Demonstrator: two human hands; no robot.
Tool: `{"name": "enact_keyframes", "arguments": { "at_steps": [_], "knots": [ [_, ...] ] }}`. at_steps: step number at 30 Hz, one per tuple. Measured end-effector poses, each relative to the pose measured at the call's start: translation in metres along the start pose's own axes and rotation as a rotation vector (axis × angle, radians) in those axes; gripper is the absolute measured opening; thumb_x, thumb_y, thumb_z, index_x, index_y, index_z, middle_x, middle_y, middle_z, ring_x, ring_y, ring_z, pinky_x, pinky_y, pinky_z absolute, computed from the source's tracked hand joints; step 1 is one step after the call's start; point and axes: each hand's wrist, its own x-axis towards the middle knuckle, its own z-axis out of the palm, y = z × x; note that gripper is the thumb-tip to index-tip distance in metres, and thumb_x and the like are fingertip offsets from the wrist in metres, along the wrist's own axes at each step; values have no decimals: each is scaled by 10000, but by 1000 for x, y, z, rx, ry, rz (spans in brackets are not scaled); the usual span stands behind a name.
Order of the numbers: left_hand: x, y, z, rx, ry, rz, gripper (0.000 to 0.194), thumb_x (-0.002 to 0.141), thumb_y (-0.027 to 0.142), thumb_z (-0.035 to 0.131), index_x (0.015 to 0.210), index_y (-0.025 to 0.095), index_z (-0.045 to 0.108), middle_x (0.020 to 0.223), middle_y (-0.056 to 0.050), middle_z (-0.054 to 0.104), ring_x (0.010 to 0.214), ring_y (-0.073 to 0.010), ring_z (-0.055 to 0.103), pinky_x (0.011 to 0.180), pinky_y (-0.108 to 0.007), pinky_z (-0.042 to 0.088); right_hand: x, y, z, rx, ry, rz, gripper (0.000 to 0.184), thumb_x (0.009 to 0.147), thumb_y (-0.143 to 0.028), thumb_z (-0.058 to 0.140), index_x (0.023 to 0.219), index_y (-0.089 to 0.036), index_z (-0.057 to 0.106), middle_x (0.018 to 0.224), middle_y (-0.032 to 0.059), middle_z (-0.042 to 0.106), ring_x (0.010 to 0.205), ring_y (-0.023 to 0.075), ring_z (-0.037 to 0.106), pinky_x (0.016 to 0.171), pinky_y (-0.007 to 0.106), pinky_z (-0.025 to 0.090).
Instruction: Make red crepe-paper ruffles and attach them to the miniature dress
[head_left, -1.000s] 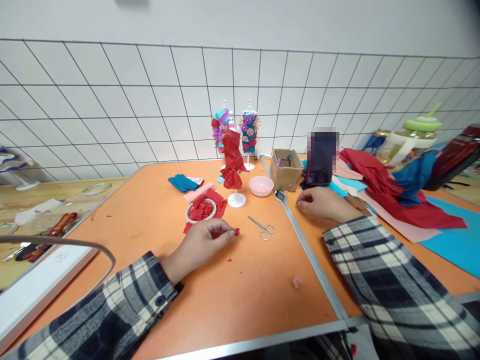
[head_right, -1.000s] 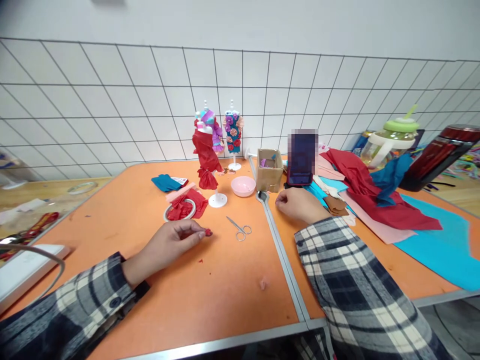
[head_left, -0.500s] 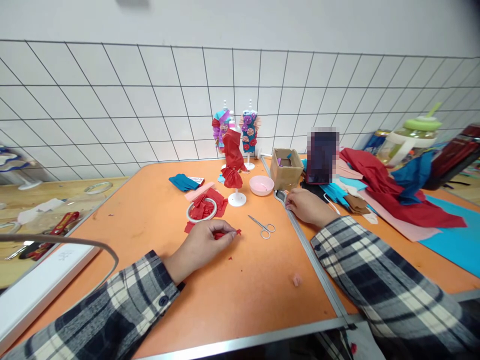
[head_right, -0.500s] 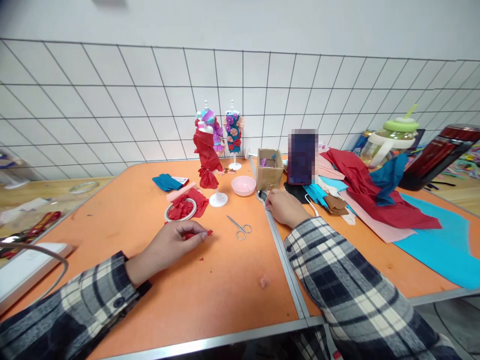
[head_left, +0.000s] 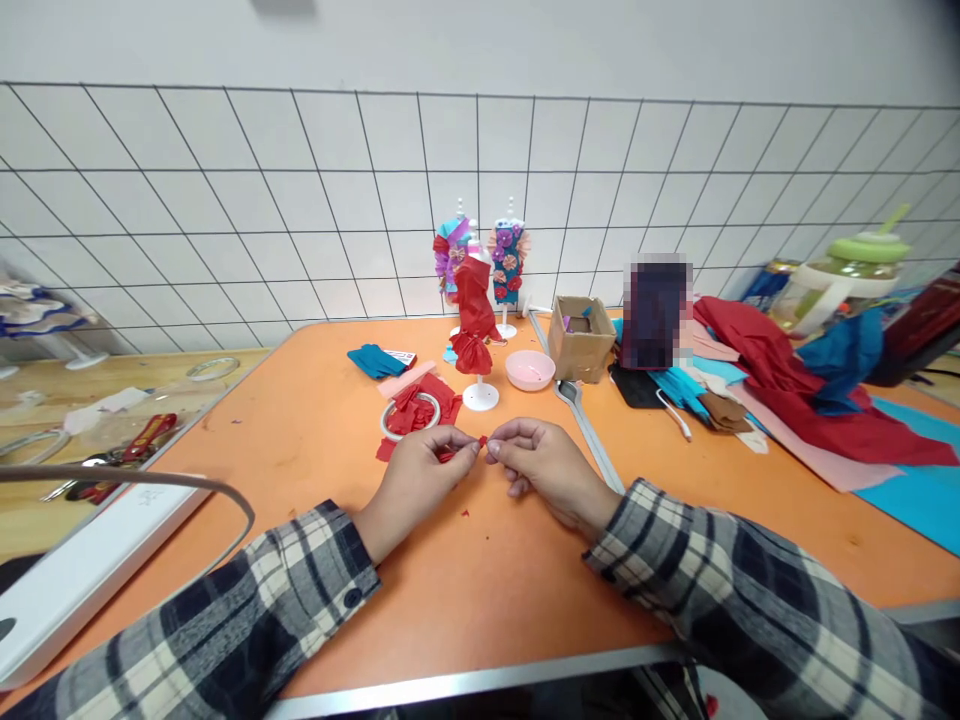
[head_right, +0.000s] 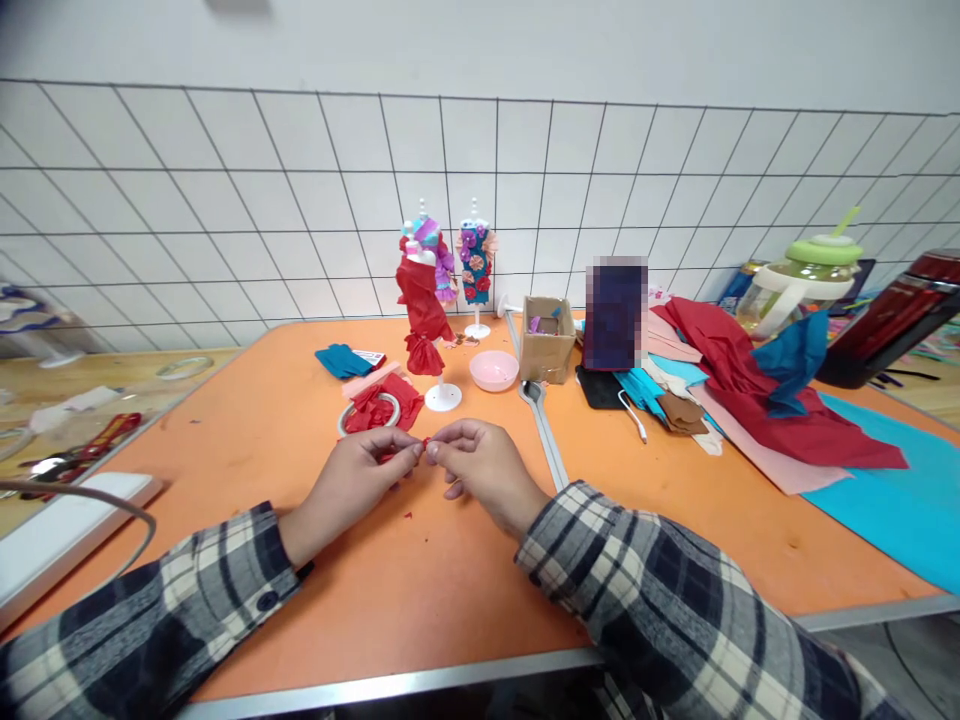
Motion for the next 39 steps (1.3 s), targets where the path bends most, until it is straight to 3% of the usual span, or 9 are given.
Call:
{"name": "enact_keyframes", "arguments": {
  "at_steps": [10, 21, 28, 39],
  "knots": [
    [-3, 1, 3, -20, 56, 64, 177, 781, 303, 600, 737, 162, 698, 687, -28, 707, 598, -142, 609, 542, -224, 463, -3, 5, 6, 98, 55, -24, 473, 646, -397, 776, 911, -219, 427, 686, -46, 661, 434, 61, 475, 404, 192, 474],
    [-3, -3, -4, -29, -30, 209, 189, 807, 312, 617, 755, 162, 721, 746, -46, 736, 695, -164, 645, 648, -248, 491, -1, 9, 3, 22, 44, 12, 283, 697, -365, 724, 855, -181, 579, 684, -38, 601, 509, 61, 471, 413, 182, 502],
    [-2, -2, -8, -68, -57, 141, 195, 779, 324, 640, 771, 151, 728, 764, -61, 740, 717, -180, 643, 674, -265, 482, -4, 5, 5, -114, 66, -73, 253, 688, -336, 715, 794, -175, 551, 705, -17, 600, 594, 96, 540, 409, 178, 504],
    [-1, -3, -6, -267, -82, 96, 189, 809, 326, 625, 781, 147, 681, 761, -49, 698, 748, -178, 633, 721, -284, 493, -5, 7, 4, 55, -53, -66, 410, 689, -454, 759, 926, -184, 560, 755, 11, 664, 633, 114, 598, 461, 205, 546]
  ]
}}
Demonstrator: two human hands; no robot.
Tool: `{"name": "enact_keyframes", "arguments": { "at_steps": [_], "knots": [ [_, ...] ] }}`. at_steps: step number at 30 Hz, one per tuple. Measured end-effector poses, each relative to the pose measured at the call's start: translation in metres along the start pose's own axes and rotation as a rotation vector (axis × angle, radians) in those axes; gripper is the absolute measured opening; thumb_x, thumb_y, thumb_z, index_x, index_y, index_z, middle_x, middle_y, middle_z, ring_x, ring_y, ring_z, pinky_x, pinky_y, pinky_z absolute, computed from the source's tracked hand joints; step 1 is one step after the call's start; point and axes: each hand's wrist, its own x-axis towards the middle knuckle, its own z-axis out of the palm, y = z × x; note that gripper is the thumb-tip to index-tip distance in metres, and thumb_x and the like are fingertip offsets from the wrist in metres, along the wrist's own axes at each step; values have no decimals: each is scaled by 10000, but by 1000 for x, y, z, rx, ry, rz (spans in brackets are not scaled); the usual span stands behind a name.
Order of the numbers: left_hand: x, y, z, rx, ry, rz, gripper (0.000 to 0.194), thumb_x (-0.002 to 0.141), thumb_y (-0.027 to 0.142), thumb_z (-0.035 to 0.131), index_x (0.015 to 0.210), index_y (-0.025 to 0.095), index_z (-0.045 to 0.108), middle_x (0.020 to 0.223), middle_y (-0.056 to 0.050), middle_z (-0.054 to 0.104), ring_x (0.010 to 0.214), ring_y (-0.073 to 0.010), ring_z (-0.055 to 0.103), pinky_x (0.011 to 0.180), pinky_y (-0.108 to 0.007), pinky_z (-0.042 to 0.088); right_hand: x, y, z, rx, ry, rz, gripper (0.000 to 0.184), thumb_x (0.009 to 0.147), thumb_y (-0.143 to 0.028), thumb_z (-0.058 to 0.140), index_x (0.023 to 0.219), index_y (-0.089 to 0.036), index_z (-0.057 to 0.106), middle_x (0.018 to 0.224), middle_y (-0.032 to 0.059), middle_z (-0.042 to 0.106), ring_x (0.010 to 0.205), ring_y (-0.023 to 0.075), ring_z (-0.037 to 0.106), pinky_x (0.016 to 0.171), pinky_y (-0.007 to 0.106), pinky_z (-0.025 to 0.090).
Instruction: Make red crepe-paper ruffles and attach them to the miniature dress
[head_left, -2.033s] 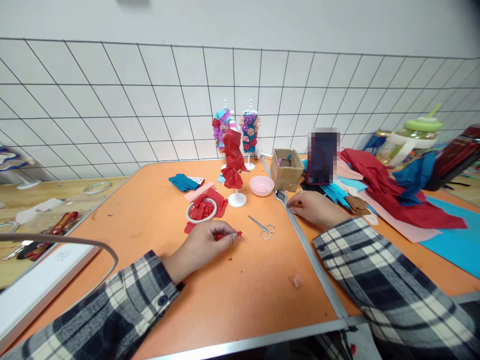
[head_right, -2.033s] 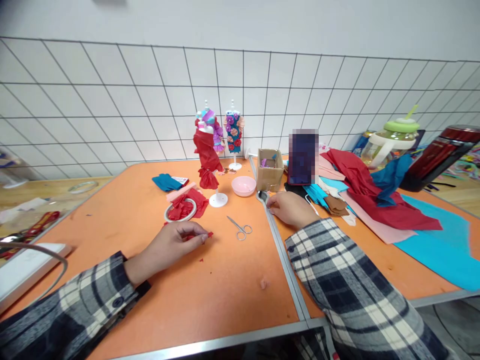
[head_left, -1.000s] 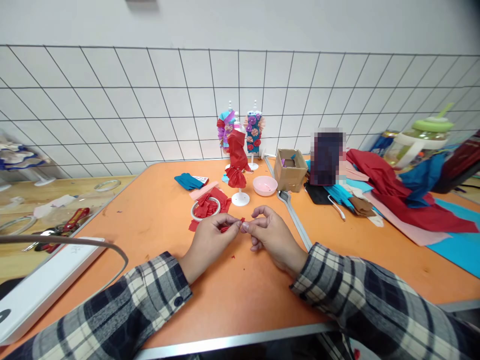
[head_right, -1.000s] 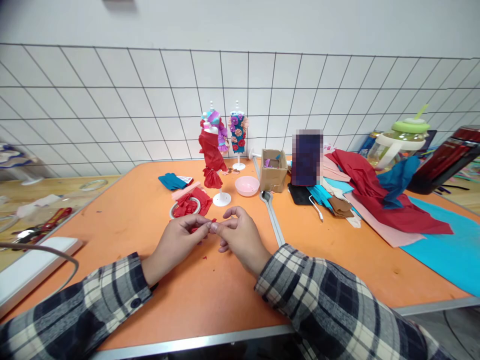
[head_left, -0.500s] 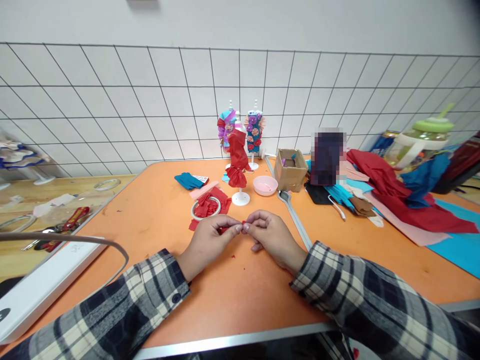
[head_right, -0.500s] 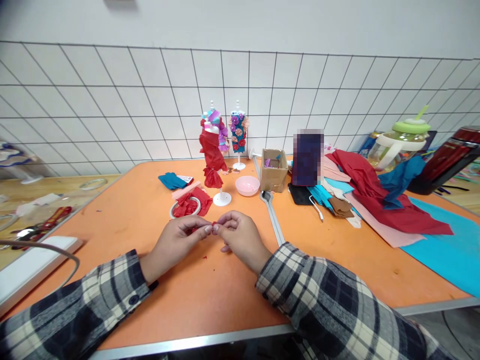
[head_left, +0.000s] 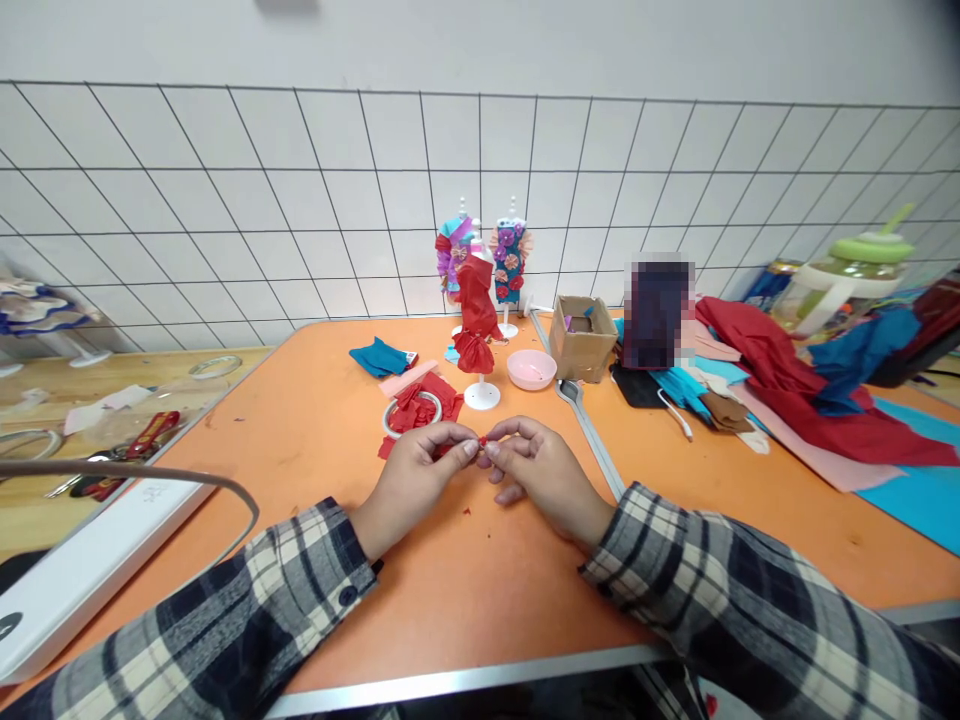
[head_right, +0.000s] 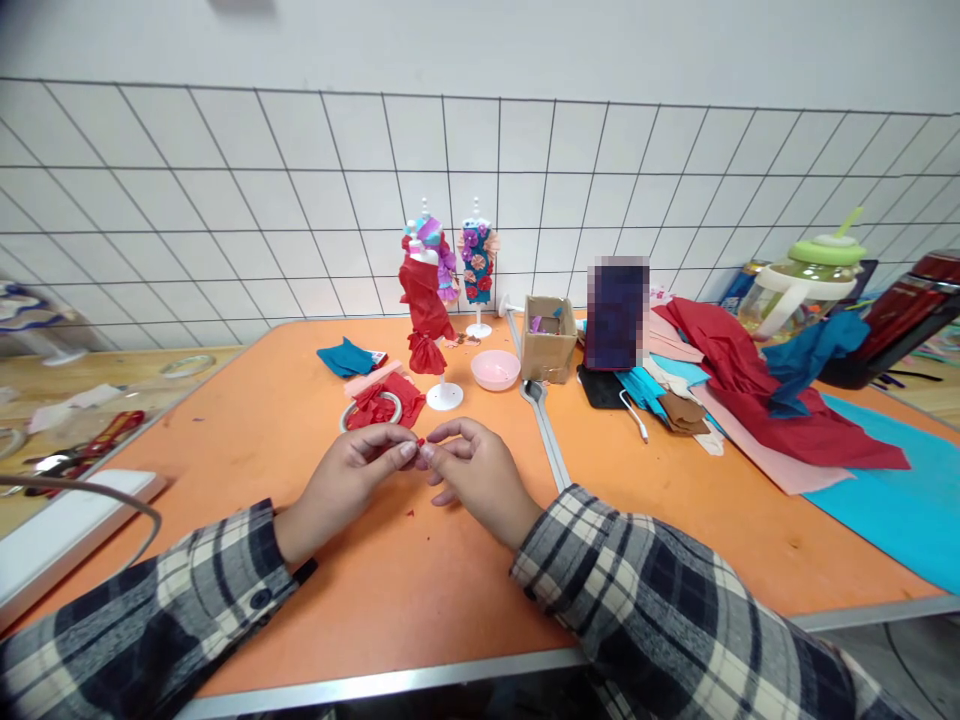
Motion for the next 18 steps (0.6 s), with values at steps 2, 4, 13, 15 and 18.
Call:
{"name": "enact_keyframes", "arguments": {
  "at_steps": [2, 4, 13, 15, 18],
  "knots": [
    [0, -1, -1, 19, 25, 14, 181, 815, 322, 623, 787, 152, 680, 753, -37, 689, 735, -168, 621, 704, -272, 484, -1, -1, -1, 56, -24, 33, 425, 703, -486, 752, 932, -179, 569, 785, 26, 677, 627, 110, 596, 453, 199, 543],
    [-1, -1, -2, 30, 55, 25, 170, 817, 318, 627, 805, 158, 682, 767, -30, 688, 733, -161, 615, 692, -261, 477, -2, -3, -2, 133, -71, 102, 426, 736, -519, 721, 944, -172, 586, 803, 37, 681, 612, 104, 598, 448, 198, 543],
    [0, -4, -5, 106, 53, 86, 170, 853, 320, 602, 830, 167, 672, 803, -28, 694, 770, -160, 632, 721, -256, 484, -1, -5, -13, 259, -261, 345, 335, 692, -341, 811, 926, -165, 648, 797, 5, 669, 538, 64, 584, 442, 173, 546],
    [-1, -3, -5, 125, 22, 120, 168, 862, 314, 591, 835, 166, 666, 804, -29, 695, 775, -162, 637, 728, -259, 489, 1, -5, -18, 251, -273, 343, 314, 692, -326, 812, 913, -164, 659, 779, -6, 656, 509, 52, 557, 415, 161, 532],
    [-2, 1, -5, 190, -16, 186, 161, 871, 298, 582, 824, 169, 665, 815, -31, 704, 786, -161, 639, 749, -260, 488, 6, -8, -30, 212, -336, 366, 315, 697, -318, 809, 925, -147, 677, 823, 12, 666, 515, 54, 561, 416, 176, 548]
  ]
}}
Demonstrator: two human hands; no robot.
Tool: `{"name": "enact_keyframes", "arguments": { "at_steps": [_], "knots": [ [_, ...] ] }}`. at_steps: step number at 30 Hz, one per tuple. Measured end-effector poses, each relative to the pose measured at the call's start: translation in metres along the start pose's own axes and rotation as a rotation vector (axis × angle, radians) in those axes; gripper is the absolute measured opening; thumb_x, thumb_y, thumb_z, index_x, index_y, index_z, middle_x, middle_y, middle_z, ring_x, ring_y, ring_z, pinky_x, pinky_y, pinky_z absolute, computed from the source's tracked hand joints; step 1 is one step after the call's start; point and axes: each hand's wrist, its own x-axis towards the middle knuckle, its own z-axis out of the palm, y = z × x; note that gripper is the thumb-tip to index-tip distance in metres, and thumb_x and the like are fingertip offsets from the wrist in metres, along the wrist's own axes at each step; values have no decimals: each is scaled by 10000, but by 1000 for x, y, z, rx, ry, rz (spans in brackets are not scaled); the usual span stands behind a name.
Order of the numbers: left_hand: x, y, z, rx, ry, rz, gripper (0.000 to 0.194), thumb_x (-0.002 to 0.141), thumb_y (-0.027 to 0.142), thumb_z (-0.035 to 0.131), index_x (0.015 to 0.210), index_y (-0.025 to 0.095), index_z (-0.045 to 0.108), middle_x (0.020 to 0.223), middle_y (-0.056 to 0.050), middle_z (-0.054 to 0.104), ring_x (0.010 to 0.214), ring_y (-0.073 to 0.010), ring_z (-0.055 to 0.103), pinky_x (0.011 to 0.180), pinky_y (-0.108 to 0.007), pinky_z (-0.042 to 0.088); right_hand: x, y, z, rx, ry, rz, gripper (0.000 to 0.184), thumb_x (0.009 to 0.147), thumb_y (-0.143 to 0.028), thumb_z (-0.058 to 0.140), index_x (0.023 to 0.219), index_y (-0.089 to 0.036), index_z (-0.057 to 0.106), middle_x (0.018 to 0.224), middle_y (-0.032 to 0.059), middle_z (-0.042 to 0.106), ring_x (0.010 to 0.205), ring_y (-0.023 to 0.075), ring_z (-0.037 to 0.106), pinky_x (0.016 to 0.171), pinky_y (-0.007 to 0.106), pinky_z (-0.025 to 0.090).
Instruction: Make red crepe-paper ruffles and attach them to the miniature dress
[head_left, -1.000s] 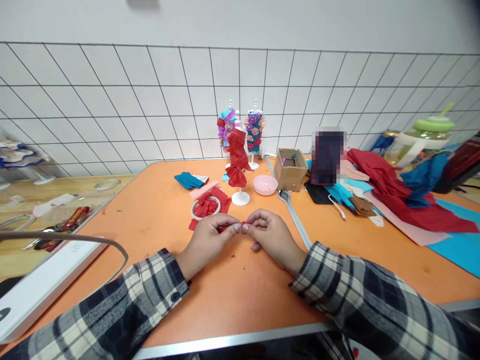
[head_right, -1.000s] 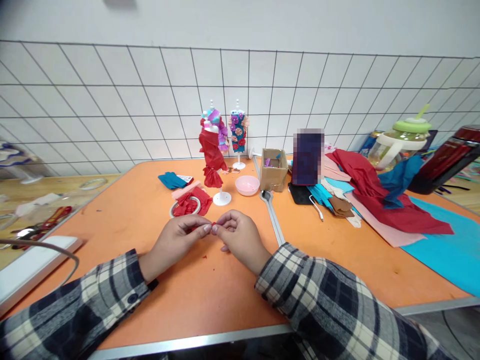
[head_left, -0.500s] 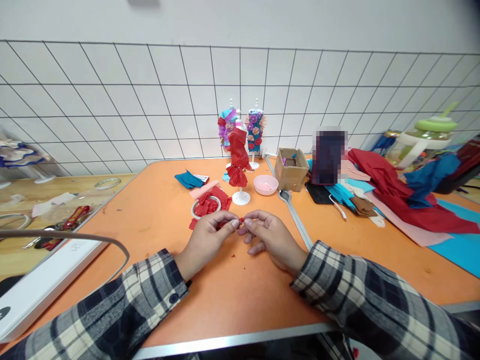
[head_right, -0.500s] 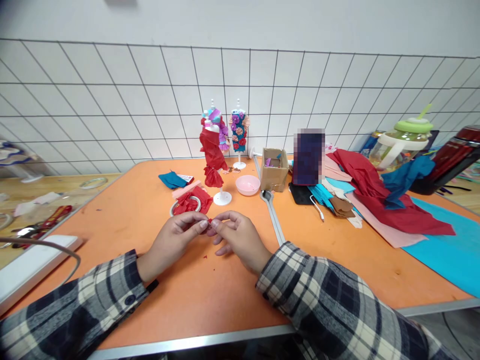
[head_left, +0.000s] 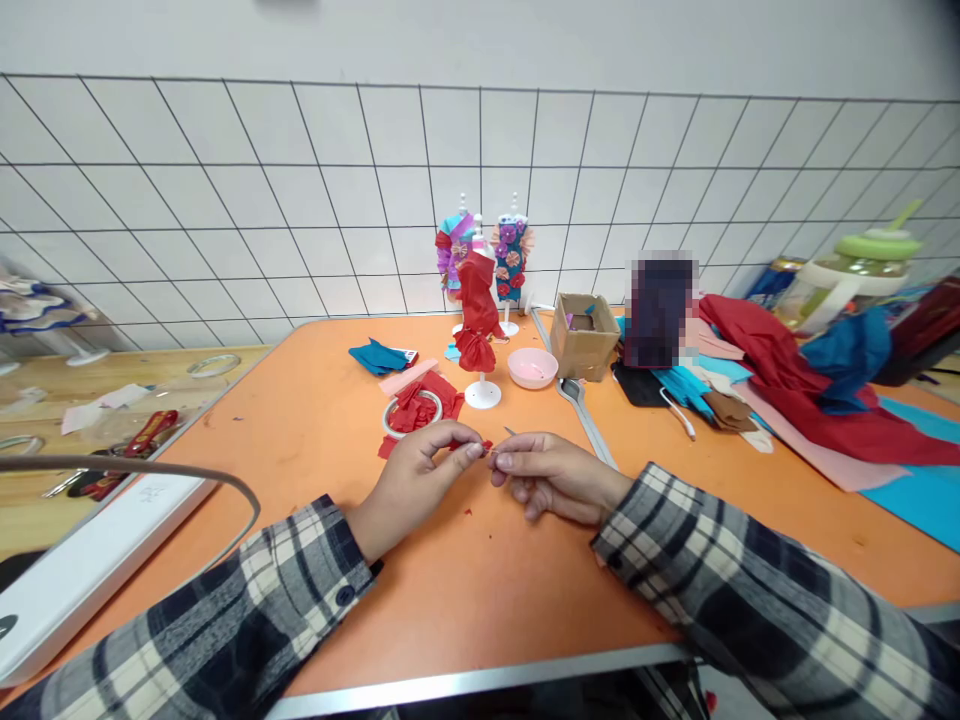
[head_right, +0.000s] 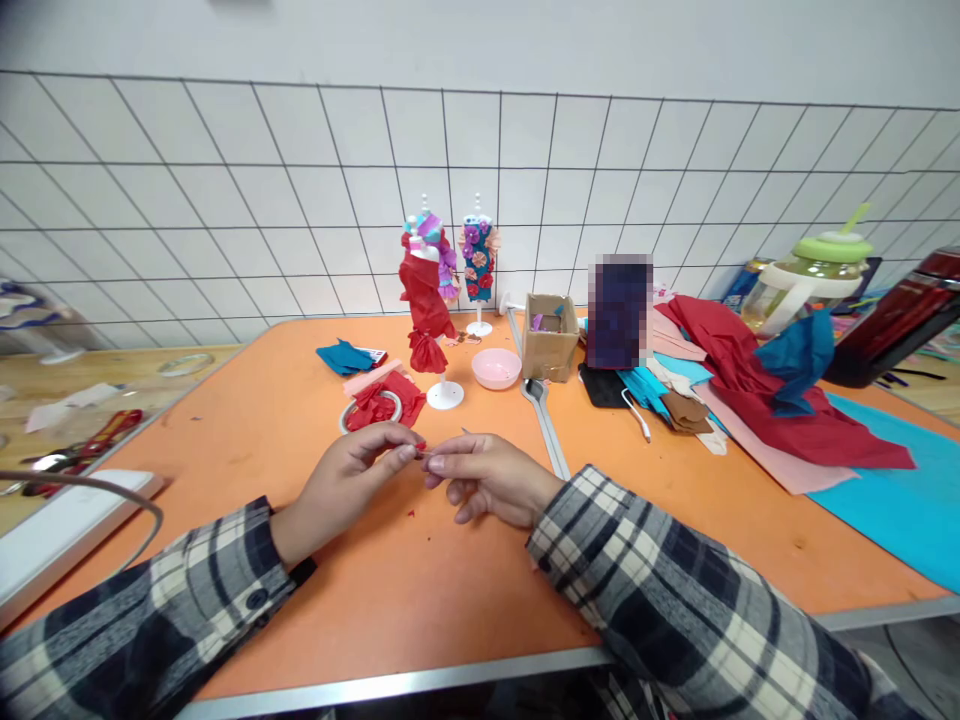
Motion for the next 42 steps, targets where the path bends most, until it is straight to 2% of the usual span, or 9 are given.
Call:
{"name": "enact_keyframes", "arguments": {
  "at_steps": [4, 10, 13, 18, 24, 28, 34, 37, 42],
  "knots": [
    [0, 4, -1, 77, -13, 79, 164, 884, 276, 567, 801, 174, 665, 814, -29, 714, 769, -154, 639, 740, -250, 489, -3, -8, -11, -12, -114, 110, 417, 667, -287, 828, 1026, -141, 674, 941, 55, 690, 595, 83, 627, 463, 199, 577],
    [-1, 5, -2, 95, -16, 106, 151, 889, 259, 557, 814, 172, 656, 825, -36, 710, 777, -153, 641, 745, -252, 490, 0, -4, -9, -29, -15, 116, 318, 674, -295, 819, 899, -138, 658, 785, 15, 665, 497, 45, 542, 443, 176, 550],
    [-2, 6, -2, 106, -96, 127, 172, 899, 270, 545, 825, 170, 664, 828, -47, 699, 778, -157, 636, 748, -261, 484, 1, -4, -9, -106, -2, 95, 335, 637, -323, 829, 861, -147, 652, 709, -19, 604, 508, 52, 506, 420, 188, 550],
    [-3, 7, -2, 200, -354, 145, 193, 902, 268, 526, 846, 184, 690, 830, -58, 701, 767, -163, 623, 716, -258, 461, 1, -3, -9, -398, 23, 4, 274, 661, -334, 775, 826, -147, 661, 655, -33, 534, 527, 58, 469, 391, 151, 496],
    [-6, 8, -3, 320, -444, 149, 142, 834, 212, 570, 800, 190, 706, 785, -57, 702, 727, -173, 611, 690, -270, 442, -2, -4, 1, -801, 51, -104, 123, 756, -261, 646, 812, -153, 663, 614, -36, 557, 478, 64, 484, 414, 162, 425],
    [-6, 7, -2, 424, -440, 118, 149, 803, 178, 556, 771, 184, 701, 779, -60, 707, 723, -184, 615, 675, -280, 436, -3, -5, 4, -1086, 88, -263, 71, 754, -162, 623, 785, -155, 687, 641, -17, 616, 561, 89, 534, 539, 202, 417],
    [-6, 3, 1, 482, -345, 19, 135, 760, 178, 543, 734, 172, 676, 718, -41, 690, 660, -173, 593, 602, -267, 405, -5, 3, 10, -1501, 193, -642, 79, 785, -121, 614, 813, -166, 672, 754, 13, 641, 701, 123, 557, 639, 234, 382],
    [-5, 3, 5, 319, -225, -122, 124, 739, 190, 546, 714, 167, 666, 695, -30, 677, 647, -167, 588, 588, -258, 410, -10, 4, 16, -1707, 271, -761, 100, 877, -188, 555, 848, -166, 648, 798, 36, 628, 743, 145, 548, 637, 257, 358],
    [-5, 5, 11, -211, -43, -359, 158, 729, 304, 646, 695, 151, 670, 688, -23, 670, 670, -162, 592, 640, -267, 451, -20, 2, 22, -1961, 417, -932, 209, 960, -211, 446, 878, -179, 636, 802, 40, 617, 738, 154, 517, 587, 291, 312]
  ]
}}
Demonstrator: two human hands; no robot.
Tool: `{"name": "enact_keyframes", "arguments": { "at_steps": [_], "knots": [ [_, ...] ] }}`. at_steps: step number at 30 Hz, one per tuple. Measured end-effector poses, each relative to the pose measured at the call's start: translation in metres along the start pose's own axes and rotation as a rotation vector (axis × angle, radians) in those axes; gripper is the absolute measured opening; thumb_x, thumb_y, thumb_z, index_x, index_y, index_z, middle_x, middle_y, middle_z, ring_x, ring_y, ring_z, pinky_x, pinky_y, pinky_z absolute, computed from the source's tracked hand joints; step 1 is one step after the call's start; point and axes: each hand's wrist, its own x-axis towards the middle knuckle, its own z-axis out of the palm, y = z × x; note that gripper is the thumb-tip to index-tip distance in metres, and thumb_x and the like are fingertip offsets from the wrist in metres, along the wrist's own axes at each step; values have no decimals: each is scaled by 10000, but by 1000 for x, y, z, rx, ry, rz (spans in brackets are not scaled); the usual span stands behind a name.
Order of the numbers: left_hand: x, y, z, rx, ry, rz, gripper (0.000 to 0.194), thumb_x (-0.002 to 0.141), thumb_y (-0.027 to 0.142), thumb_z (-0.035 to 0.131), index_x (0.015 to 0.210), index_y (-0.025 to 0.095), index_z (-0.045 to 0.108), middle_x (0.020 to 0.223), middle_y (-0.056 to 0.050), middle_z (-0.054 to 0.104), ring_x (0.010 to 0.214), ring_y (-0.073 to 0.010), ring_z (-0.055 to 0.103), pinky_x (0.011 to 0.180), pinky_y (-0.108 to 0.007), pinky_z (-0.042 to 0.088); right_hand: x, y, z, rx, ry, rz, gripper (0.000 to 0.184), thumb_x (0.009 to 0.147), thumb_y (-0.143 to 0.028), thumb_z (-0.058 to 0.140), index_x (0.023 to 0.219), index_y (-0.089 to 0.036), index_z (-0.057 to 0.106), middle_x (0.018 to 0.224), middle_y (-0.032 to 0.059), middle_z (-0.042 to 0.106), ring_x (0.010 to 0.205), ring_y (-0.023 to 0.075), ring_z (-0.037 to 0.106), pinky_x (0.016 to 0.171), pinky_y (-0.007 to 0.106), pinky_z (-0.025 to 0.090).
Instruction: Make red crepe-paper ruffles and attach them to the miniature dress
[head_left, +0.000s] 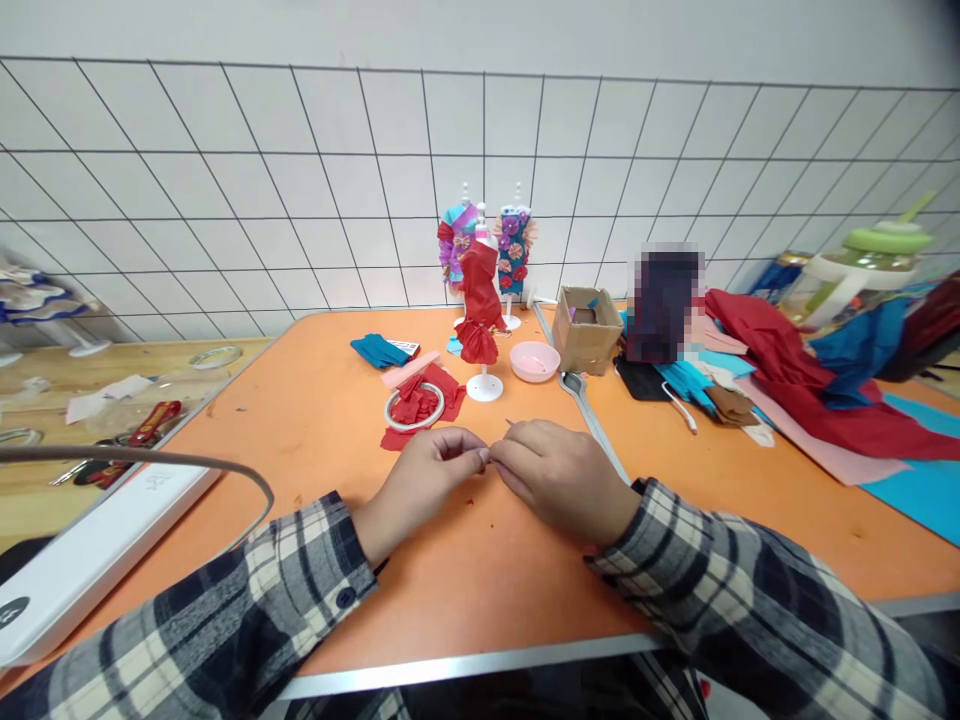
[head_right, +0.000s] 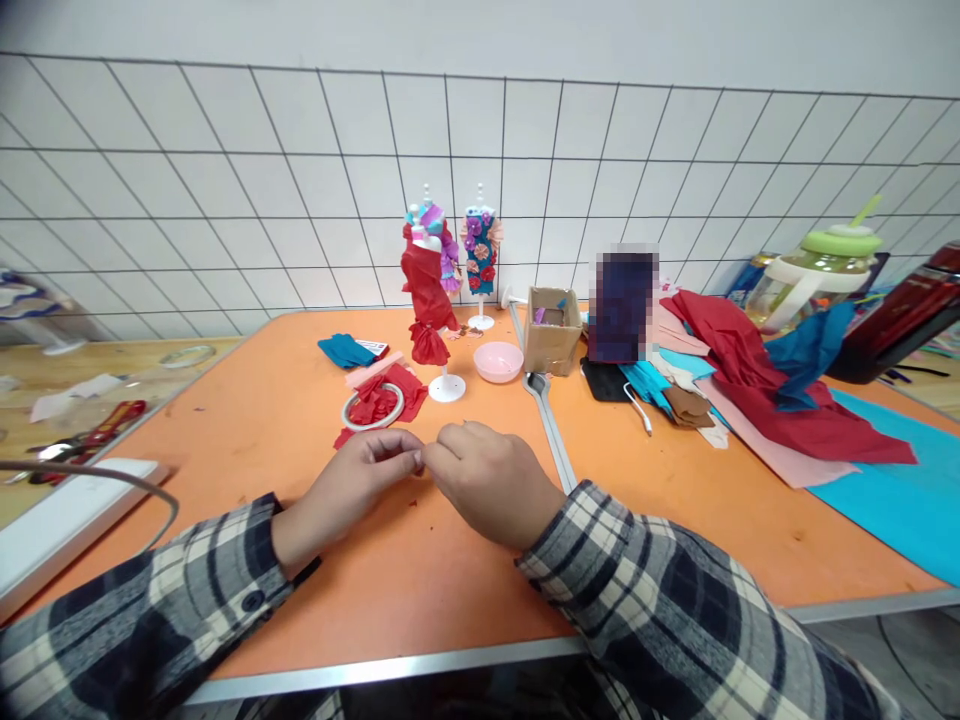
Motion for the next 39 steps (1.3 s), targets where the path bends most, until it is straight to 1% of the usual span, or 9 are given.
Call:
{"name": "enact_keyframes", "arguments": {
  "at_steps": [5, 8, 12, 16, 19, 23, 30, 34, 39],
  "knots": [
    [-7, 0, 9, -463, 43, -59, 154, 694, 281, 740, 771, 150, 718, 786, -44, 709, 782, -176, 630, 782, -305, 487, -3, -3, -6, -101, 68, -26, 228, 967, -196, 430, 1002, -211, 654, 817, 40, 659, 703, 148, 517, 604, 306, 324],
    [-9, -1, 9, -580, 37, -59, 153, 717, 288, 747, 803, 163, 727, 816, -39, 717, 820, -172, 639, 863, -327, 483, -3, -3, -8, 32, 122, 22, 212, 959, -219, 456, 1003, -223, 662, 876, 47, 683, 750, 150, 556, 651, 291, 368],
    [-9, 2, 4, -350, 108, 15, 162, 766, 320, 715, 813, 166, 728, 819, -35, 715, 809, -166, 632, 822, -297, 480, 4, -2, -5, 507, 234, 357, 107, 853, -258, 584, 927, -192, 624, 820, 23, 642, 585, 103, 498, 583, 257, 407],
    [-7, 7, 2, -80, 162, 99, 159, 789, 318, 675, 809, 166, 718, 829, -43, 730, 812, -186, 647, 787, -289, 491, 9, 0, 5, 1099, 39, 766, 224, 822, -404, 578, 843, -182, 597, 702, -13, 535, 481, 83, 425, 417, 221, 395],
    [-7, 8, 4, 16, 175, 141, 155, 801, 308, 646, 793, 167, 709, 814, -46, 733, 789, -192, 652, 768, -292, 501, 10, -2, 11, 1451, -104, 903, 319, 760, -490, 642, 806, -177, 601, 649, -38, 471, 473, 74, 382, 370, 207, 436],
    [-6, 8, 5, 88, 191, 185, 141, 811, 286, 629, 771, 171, 700, 804, -40, 729, 762, -183, 646, 757, -284, 501, 9, -4, 13, 1568, -109, 985, 346, 654, -443, 772, 828, -175, 639, 620, -55, 462, 516, 68, 414, 421, 191, 490],
    [-6, 7, 2, 240, 161, 307, 153, 867, 276, 568, 800, 180, 665, 799, -29, 693, 748, -168, 607, 728, -266, 467, 8, 3, 9, 1803, -211, 1042, 314, 623, -350, 814, 819, -173, 643, 611, -62, 469, 505, 48, 400, 435, 172, 500],
    [-8, 10, -2, 336, 94, 430, 177, 890, 269, 538, 786, 189, 657, 777, -25, 661, 751, -165, 582, 731, -267, 436, 7, 7, 10, 1694, -167, 900, 284, 628, -349, 810, 767, -161, 648, 606, -57, 475, 496, 51, 412, 388, 155, 467],
    [-9, 7, -1, 134, -52, 260, 217, 891, 336, 538, 781, 175, 632, 765, -21, 621, 755, -163, 561, 729, -266, 428, 6, 11, 13, 1577, -113, 757, 295, 674, -400, 777, 788, -161, 647, 729, 3, 611, 617, 101, 547, 392, 154, 461]
  ]
}}
